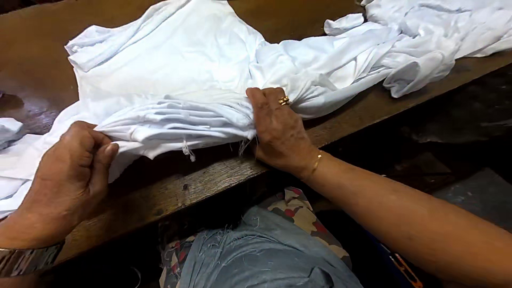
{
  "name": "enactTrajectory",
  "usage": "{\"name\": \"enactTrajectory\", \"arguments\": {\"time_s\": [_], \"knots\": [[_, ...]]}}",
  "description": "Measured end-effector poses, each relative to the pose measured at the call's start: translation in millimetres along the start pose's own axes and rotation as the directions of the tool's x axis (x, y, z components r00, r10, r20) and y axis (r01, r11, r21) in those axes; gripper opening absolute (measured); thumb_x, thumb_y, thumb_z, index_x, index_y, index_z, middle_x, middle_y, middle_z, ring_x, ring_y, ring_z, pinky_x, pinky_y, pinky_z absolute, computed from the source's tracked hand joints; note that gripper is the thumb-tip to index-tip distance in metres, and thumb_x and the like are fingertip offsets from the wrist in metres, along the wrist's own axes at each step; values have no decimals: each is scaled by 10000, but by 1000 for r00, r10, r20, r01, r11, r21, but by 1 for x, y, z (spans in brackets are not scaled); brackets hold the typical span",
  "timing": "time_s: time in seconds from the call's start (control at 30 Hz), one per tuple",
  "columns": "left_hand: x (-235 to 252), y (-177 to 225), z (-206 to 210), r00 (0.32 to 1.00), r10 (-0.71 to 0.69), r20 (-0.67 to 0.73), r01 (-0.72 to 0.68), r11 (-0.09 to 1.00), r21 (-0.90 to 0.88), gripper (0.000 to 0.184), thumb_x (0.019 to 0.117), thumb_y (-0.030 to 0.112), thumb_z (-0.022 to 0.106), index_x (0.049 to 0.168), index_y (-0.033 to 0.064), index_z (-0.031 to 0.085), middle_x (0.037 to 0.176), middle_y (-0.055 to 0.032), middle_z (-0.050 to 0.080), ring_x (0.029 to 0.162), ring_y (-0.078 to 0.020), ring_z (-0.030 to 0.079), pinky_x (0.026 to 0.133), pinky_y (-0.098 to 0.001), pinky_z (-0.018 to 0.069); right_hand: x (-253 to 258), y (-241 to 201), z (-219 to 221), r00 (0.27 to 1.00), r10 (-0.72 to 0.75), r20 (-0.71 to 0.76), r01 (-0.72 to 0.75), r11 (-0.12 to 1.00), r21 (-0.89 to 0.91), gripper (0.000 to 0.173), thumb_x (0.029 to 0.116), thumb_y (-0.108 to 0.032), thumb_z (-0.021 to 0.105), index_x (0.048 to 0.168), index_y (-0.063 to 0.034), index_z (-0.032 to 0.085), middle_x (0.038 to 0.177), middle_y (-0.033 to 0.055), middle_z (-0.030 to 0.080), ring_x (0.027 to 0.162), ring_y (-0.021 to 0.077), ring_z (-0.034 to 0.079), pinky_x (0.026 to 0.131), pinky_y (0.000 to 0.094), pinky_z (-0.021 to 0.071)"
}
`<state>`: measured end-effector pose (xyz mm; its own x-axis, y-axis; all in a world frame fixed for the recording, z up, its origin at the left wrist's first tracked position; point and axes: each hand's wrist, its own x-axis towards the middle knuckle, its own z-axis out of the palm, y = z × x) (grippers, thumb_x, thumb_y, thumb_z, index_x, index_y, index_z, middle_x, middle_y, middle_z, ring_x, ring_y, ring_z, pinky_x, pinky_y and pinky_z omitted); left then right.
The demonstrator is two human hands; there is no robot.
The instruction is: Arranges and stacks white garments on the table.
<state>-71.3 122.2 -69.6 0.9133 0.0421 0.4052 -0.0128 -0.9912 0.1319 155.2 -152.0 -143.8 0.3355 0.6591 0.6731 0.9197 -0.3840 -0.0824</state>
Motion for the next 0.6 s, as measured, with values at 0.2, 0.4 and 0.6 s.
{"name": "enactTrajectory", "arguments": {"time_s": [0.2, 0.4, 0.6], "knots": [[10, -2, 4, 998, 14, -65, -6, 993, 115, 292, 1088, 156, 404, 1007, -104, 511, 1057, -312, 556, 924, -423, 594, 828, -521, 487, 29, 24, -1, 992, -106, 73, 109, 993, -38, 565, 828, -121, 668, 1337, 80, 528, 1115, 275, 606, 965, 452, 643, 607, 497, 518], [11, -27, -2, 994, 53, -98, -48, 997, 54, 303, 1096, 191, 419, 1030, -81, 535, 1073, -261, 578, 990, -336, 609, 881, -453, 494, 71, 42, -55, 963, -39, 267, 16, 996, 88, 324, 921, -187, 596, 1200, -23, 608, 968, 198, 669, 884, 412, 681, 675, 591, 495], [12, -34, -10, 994, 70, -81, -66, 997, 46, 324, 1100, 232, 423, 1020, -59, 541, 1029, -230, 588, 956, -315, 619, 850, -455, 497, 97, 68, -62, 845, -189, 501, -44, 908, 418, 284, 840, -192, 754, 1097, -144, 644, 847, -5, 649, 775, 114, 634, 685, 363, 533]]}}
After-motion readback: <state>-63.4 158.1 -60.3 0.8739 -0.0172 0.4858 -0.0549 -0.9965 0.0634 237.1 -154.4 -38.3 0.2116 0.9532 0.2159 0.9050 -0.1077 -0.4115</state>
